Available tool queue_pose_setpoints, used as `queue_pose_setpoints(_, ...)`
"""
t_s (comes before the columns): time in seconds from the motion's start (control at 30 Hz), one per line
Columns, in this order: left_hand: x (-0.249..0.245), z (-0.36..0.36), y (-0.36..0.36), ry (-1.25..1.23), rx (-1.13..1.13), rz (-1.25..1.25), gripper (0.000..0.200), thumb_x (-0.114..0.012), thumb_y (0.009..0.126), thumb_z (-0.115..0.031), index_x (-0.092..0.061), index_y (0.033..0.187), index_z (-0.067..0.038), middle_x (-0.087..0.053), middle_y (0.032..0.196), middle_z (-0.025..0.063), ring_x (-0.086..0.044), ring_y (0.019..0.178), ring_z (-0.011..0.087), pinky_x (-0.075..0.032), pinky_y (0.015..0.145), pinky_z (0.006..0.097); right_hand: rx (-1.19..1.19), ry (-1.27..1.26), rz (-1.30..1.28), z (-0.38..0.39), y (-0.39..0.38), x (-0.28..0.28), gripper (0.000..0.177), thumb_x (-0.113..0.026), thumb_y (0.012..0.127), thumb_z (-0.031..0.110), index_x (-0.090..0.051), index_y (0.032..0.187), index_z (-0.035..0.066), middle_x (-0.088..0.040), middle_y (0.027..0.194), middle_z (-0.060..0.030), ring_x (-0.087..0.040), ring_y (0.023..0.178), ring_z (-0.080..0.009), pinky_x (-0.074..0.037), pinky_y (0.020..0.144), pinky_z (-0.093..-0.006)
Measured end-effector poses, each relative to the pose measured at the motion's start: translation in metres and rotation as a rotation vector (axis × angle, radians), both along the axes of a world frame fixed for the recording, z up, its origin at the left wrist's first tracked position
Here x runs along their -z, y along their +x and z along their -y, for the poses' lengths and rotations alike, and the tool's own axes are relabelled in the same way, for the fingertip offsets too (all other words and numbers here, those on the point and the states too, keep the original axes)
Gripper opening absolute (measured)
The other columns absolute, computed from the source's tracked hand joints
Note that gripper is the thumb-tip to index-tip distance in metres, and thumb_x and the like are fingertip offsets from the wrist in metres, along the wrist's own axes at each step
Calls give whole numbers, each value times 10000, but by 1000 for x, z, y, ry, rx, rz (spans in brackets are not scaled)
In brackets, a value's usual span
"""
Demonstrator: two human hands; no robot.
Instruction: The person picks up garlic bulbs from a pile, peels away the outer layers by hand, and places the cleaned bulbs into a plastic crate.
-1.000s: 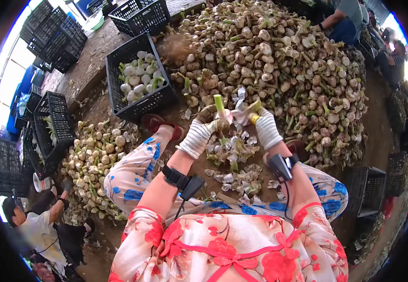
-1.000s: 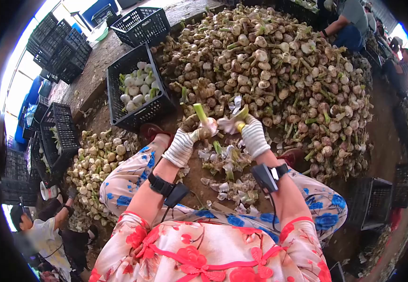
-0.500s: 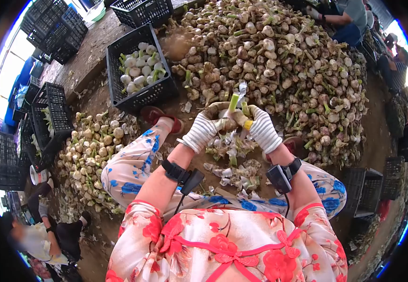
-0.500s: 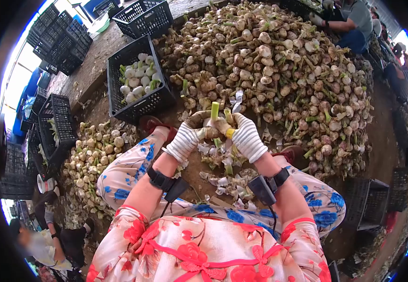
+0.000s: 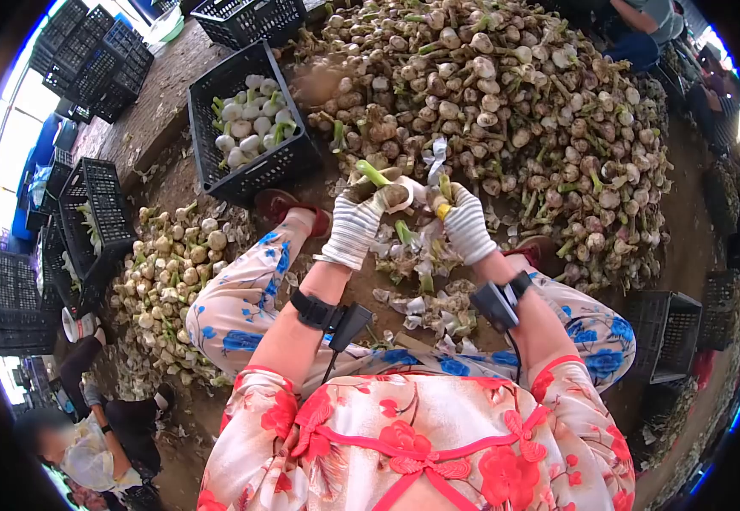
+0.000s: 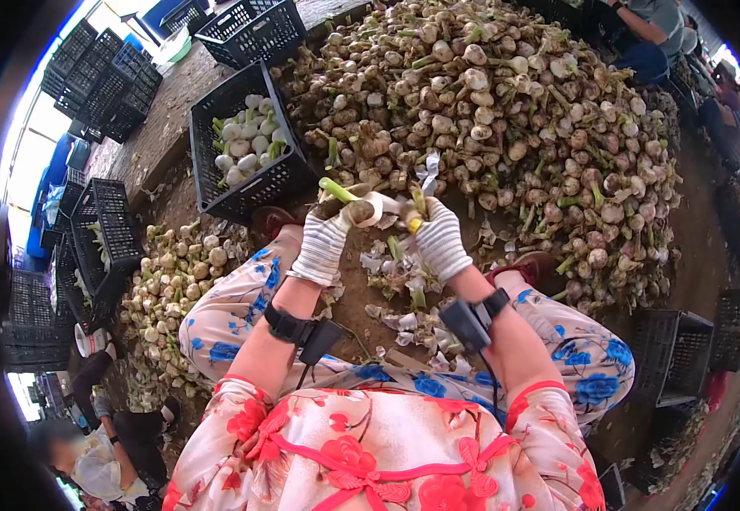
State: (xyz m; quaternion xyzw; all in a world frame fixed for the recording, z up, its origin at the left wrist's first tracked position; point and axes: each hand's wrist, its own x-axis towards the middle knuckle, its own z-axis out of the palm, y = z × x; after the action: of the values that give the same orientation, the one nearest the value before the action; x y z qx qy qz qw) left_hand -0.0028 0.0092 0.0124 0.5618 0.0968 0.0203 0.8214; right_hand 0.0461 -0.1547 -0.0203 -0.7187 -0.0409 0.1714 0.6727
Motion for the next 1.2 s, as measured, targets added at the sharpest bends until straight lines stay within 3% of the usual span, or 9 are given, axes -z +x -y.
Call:
queue_pose_setpoints(0.13, 16, -10, 10, -254, -69, -7, 228, -608, 795, -101, -573, 1000, -7, -609, 928, 75, -591, 801, 151, -500, 694, 276, -520, -423, 232, 46, 23, 150, 303, -540, 790, 125, -519, 1071, 15, -590, 884, -120, -559, 769, -176, -458, 709, -313)
queue_pose_setpoints(0.3, 39, -12, 15, -679, -39, -106, 215, -528, 850, -165, -526, 990, -2, -584, 965, 147, -587, 874, 295, -521, 740, 440, -484, -315, 224, 38, -1, 32, 579, -655, 732, 174, -411, 1247, 71, -560, 1088, -160, -555, 935, -215, -439, 767, -300)
queue_pose_setpoints(0.47, 40, -2, 17, -866, -17, -261, 239, -468, 871, -198, -526, 991, 0, -582, 991, 166, -574, 903, 302, -501, 775, 459, -206, -177, 233, 13, -5, -22, 354, -652, 759, 222, -545, 1030, 22, -600, 883, -175, -574, 794, -152, -444, 659, -288)
queue_pose_setpoints(0.53, 40, -3, 17, -767, -38, -295, 265, -448, 871, -269, -527, 979, -40, -593, 940, 146, -581, 869, 289, -479, 790, 507, -240, -262, 253, 8, 3, -12, 268, -596, 797, 256, -586, 764, -10, -564, 633, -183, -584, 615, -200, -432, 557, -338)
queue_pose_setpoints(0.63, 73, 2, 2, -567, -82, -497, 158, -520, 842, -232, -533, 899, -85, -592, 828, 102, -595, 772, 253, -532, 653, 459, -342, -574, 360, 33, 20, 75, 280, -588, 781, 273, -603, 815, -4, -585, 716, -209, -549, 650, -348, -444, 598, -364)
queue_pose_setpoints(0.83, 144, 27, -29, -423, -8, -859, 122, -539, 837, -189, -557, 902, -87, -592, 824, 73, -592, 710, 226, -538, 592, 403, -339, -323, -223, 59, 17, 86, 408, -586, 789, 343, -564, 1046, 27, -626, 842, -82, -601, 709, -216, -477, 651, -347)
queue_pose_setpoints(0.9, 127, 36, -23, -226, 88, -897, 169, -556, 830, -185, -564, 961, -78, -598, 847, 59, -588, 732, 194, -518, 629, 353, -394, 227, -956, 59, 14, 76, 457, -591, 785, 414, -507, 1107, 101, -595, 925, -44, -591, 741, -229, -494, 632, -389)
queue_pose_setpoints(1.1, 123, 27, -11, 275, 386, -372, 392, -610, 687, -54, -535, 1071, -39, -581, 950, 33, -520, 858, 114, -438, 736, 243, -103, 523, -867, 16, -7, 151, 171, -566, 829, 190, -570, 964, 84, -604, 774, -10, -587, 643, -155, -501, 587, -311)
queue_pose_setpoints(1.2, 118, 3, -16, -57, 126, -502, 302, -601, 720, -99, -579, 1011, -19, -604, 905, 40, -550, 794, 137, -449, 682, 265, 57, 326, -1063, 41, -6, 183, 155, -523, 849, 166, -569, 975, 89, -611, 871, -53, -600, 731, -195, -520, 624, -331)
